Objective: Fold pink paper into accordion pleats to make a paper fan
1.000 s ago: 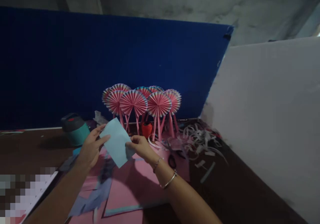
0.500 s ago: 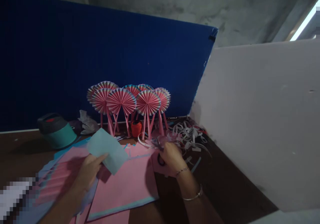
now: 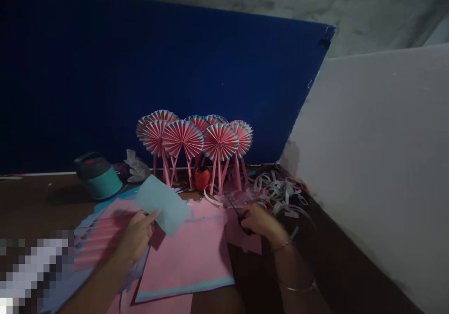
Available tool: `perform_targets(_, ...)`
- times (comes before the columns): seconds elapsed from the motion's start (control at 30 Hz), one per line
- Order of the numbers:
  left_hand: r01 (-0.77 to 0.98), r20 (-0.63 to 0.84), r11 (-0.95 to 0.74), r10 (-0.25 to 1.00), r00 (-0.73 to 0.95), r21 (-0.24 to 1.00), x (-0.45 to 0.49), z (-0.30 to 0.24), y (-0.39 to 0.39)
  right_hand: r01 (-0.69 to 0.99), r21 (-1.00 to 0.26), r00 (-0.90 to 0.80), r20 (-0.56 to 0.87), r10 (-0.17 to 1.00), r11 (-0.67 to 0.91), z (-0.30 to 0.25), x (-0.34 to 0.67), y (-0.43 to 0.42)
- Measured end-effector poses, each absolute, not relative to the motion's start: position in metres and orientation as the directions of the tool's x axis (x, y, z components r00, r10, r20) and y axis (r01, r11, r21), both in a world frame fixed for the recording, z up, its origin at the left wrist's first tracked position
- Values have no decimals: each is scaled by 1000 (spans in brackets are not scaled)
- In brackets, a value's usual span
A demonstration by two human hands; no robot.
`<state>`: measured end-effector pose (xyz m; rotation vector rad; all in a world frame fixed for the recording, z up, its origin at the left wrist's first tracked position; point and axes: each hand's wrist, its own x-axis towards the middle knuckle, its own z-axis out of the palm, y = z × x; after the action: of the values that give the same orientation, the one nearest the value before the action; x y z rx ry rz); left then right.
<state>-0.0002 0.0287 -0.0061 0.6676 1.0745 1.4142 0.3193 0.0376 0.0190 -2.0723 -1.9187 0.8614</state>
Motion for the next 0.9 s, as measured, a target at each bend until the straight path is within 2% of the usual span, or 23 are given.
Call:
perform_targets(0.1, -477, -198, 124, 974, -108, 870, 1, -8, 29, 634, -737, -57, -348, 936, -235, 17, 331, 41)
perform_targets(0.2, -481, -225, 138, 966, -127, 866, 2, -8, 29, 439, -851, -128, -378, 917, -289, 18, 333, 42)
perform_targets(0.3, -483, -230, 141, 965, -129, 864, 4, -5, 29, 383, -871, -191, -399, 897, -306, 20, 331, 41)
perform_targets(0.43, -474, -228, 141, 965, -132, 869, 5, -1, 27, 567, -798, -101, -314, 944, -205, 20, 330, 42)
perform_targets(0.5, -472, -218, 134, 968, -128, 871, 5, -2, 27, 584, -799, -81, -234, 969, -144, 23, 328, 42)
perform_targets(0.6, -475, -210, 129, 970, -121, 871, 3, -5, 27, 416, -901, -121, -188, 975, -122, 30, 317, 40)
perform_targets(0.73, -483, -213, 133, 970, -114, 865, 3, -5, 27, 103, -963, -329, -271, 905, -251, 27, 279, 33)
perform_targets(0.8, -500, -216, 145, 972, -88, 854, 5, -3, 27, -84, -960, -309, -231, 923, -268, 19, 254, 30)
perform_targets(0.9, -508, -224, 182, 974, -23, 842, 10, 1, 24, -159, -958, -240, -195, 951, -237, 7, 224, 26)
